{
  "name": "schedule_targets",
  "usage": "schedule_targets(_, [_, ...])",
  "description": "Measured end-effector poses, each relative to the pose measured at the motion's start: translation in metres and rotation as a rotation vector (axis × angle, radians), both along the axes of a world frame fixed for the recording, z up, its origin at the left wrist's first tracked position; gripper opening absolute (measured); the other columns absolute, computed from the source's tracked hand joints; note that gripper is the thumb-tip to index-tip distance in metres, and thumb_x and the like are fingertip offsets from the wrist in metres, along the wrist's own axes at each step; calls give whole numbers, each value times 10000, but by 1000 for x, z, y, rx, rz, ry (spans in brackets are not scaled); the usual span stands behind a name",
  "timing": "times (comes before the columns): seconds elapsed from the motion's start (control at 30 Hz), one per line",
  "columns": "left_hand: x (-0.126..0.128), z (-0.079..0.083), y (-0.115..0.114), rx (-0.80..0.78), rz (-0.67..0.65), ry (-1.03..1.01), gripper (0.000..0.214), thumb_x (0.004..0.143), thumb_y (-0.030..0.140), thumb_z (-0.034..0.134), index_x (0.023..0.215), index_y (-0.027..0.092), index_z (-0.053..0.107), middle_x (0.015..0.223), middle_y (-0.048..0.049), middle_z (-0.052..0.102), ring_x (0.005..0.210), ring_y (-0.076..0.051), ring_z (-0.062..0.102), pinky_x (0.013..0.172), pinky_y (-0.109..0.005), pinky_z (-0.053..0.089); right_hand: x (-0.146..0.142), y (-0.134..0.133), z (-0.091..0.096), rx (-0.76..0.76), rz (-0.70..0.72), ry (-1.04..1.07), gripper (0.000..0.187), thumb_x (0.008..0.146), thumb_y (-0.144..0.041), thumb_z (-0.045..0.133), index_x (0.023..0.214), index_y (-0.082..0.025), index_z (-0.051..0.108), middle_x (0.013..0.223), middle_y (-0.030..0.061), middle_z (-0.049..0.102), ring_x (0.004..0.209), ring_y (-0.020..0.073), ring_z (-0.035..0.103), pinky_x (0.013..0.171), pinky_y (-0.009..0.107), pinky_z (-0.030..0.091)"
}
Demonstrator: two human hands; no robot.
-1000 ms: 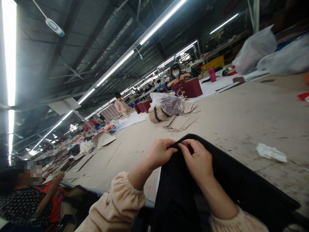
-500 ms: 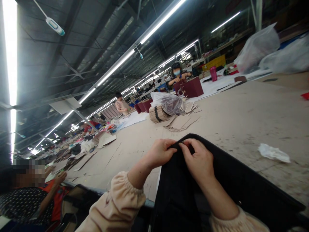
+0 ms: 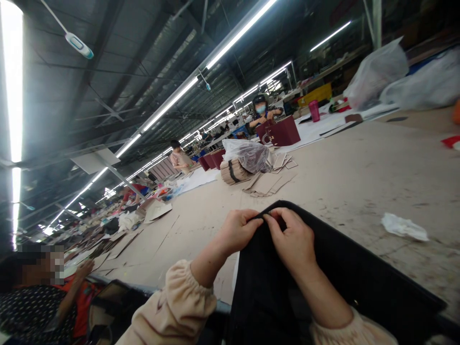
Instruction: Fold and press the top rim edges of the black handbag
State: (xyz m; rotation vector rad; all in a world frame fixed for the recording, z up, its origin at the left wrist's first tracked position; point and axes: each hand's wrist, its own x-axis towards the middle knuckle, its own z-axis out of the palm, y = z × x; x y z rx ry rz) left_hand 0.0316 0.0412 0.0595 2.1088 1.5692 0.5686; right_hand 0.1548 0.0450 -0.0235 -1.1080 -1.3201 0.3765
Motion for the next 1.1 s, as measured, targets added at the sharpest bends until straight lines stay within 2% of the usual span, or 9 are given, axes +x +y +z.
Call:
schedule_targets(0.43, [-3, -4, 2, -67, 50, -47, 221, 798, 289, 481, 720, 136, 619, 585, 25, 477, 562, -86, 416, 487, -190, 297, -2, -1, 1, -9, 2, 5, 122, 827, -314, 536, 790, -206, 581, 741, -7, 603, 695, 136, 566, 656, 249, 408])
schedule_targets(0.67, [0, 1, 2, 57, -32, 105, 227, 819, 257, 459, 647, 142, 550, 584, 34, 464, 586, -87, 420, 542, -204, 314, -1, -1, 1, -31, 14, 35, 129, 824, -320, 540, 776, -206, 580, 730, -11, 607, 690, 136, 569, 648, 247, 403])
schedule_targets(0.8, [-1, 1, 3, 80, -59, 128, 235, 816, 315, 490, 680, 144, 576, 592, 34, 486, 591, -89, 424, 539, -203, 307, 0, -1, 2, -54, 42, 58, 121, 822, -307, 537, 758, -211, 574, 721, -17, 605, 685, 135, 563, 653, 247, 401])
schedule_targets(0.9, [-1, 0, 4, 70, -22, 115, 290, 814, 360, 492, 635, 142, 555, 560, 39, 448, 563, -84, 393, 507, -200, 278, -1, -1, 3, -74, 60, 66, 126, 823, -303, 528, 748, -212, 572, 720, -18, 608, 683, 135, 566, 650, 248, 397])
schedule_targets(1.1, [6, 1, 5, 47, 13, 79, 287, 815, 290, 466, 567, 147, 459, 529, 51, 353, 532, -73, 347, 489, -202, 251, 2, 0, 4, -121, 53, 69, 144, 820, -335, 515, 751, -215, 556, 707, -19, 606, 657, 141, 567, 617, 251, 390])
